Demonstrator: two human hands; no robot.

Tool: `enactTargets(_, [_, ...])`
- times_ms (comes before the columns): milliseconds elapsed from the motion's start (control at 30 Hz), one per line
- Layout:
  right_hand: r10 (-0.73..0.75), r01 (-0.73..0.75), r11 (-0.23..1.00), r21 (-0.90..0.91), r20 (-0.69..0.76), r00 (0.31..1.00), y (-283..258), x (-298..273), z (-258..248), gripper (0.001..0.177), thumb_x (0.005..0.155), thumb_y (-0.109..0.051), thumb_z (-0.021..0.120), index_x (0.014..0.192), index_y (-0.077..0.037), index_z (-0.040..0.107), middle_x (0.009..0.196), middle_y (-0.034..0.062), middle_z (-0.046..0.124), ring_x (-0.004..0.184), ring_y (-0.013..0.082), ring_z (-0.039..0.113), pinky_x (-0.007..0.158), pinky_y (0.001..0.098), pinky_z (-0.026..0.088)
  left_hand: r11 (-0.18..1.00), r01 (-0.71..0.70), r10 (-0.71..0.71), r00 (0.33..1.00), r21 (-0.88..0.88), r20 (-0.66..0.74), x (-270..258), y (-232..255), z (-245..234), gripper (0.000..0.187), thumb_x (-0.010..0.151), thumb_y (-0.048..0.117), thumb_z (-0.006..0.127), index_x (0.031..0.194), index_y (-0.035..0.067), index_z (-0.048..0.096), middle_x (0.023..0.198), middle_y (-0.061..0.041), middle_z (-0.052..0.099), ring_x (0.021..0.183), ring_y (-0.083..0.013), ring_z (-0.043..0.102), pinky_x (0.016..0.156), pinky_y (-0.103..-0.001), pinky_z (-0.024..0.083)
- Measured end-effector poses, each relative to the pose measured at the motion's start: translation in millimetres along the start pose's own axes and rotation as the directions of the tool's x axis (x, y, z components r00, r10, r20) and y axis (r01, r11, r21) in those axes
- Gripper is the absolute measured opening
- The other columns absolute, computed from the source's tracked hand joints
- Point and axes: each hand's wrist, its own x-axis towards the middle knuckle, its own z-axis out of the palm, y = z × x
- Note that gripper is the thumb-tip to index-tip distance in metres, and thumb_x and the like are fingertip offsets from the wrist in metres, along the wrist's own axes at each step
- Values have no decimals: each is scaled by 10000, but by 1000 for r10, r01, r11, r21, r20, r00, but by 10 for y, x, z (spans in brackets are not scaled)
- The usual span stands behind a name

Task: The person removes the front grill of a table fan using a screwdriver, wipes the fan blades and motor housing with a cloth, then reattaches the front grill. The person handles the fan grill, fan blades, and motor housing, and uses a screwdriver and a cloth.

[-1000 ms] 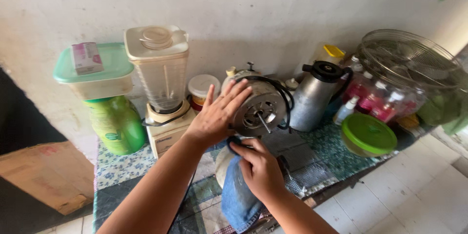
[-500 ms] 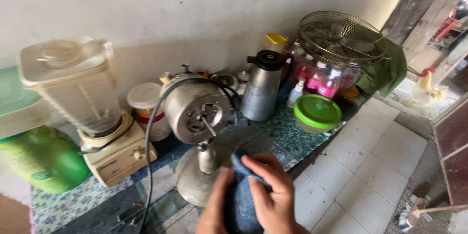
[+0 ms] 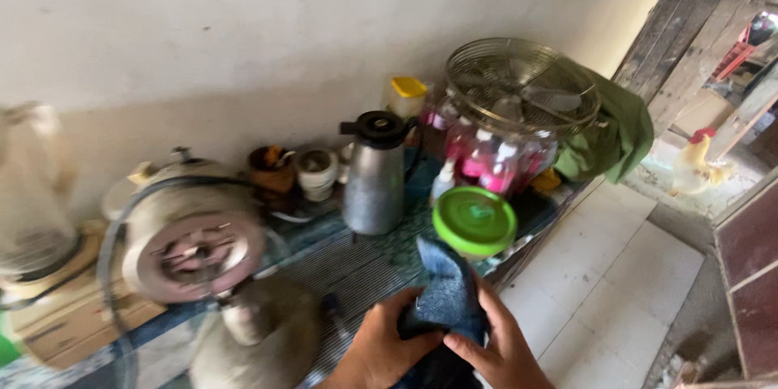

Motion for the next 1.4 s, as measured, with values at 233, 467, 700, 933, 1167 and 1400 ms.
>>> enactTargets(233, [249,-247,969,26,-71,966,892,438,-1022,535,835,-244,824,1267,23,654,1097,136,740,995,206,670,907,365,544,997,54,-60,992,54,110,796,43,546,686,706,287,880,1288,9,647,1078,-158,767,1005,-256,757,903,-361,583])
enactTargets(467, [406,-381,914,141,-315,858,1198,1601,-1649,422,905,-354,718,1172,-28,707,1045,106,765,937,214,703,840,356,556,869,-71,229,935,491,-271,1344,244,883,787,751,275,866,1449,178,515,1508,-205,420,1399,-409,364,1123,-540,354])
enactTargets(700, [364,-465,868,-172,-416,833,1410,2060,-1734,483,962,-460,618,1137,-19,708,1071,175,759,978,318,708,880,429,521,814,122,12,974,568,-226,1809,77,934,765,829,304,821,1510,282,475,1668,-166,50,1546,-409,27,1151,-704,196])
enactTargets(933, [16,-267,598,-756,-321,947,1329,1942,-1749,469,880,-483,714,937,-19,759,948,218,720,937,407,692,850,483,552,796,107,16,980,596,-197,1939,-321,953,687,863,322,796,1474,268,486,1677,-159,46,1555,-415,27,1164,-714,183])
enactTargets(1167, [-82,-206,700,-684,-363,928,852,1749,-2058,474,803,-377,788,1136,-45,728,905,106,729,654,233,680,610,350,560,764,254,-171,966,593,-194,1920,-124,861,818,806,271,829,1532,345,458,1714,-126,-17,1538,-382,-56,1149,-754,66])
enactTargets(1400, [-34,-89,956,-280,-407,913,525,1887,-2621,275,959,-242,715,1167,-71,769,802,-15,740,637,44,604,568,189,485,803,-384,511,837,455,-195,2308,329,820,434,776,133,814,1173,119,639,1585,-238,398,1461,-442,373,1123,-548,376])
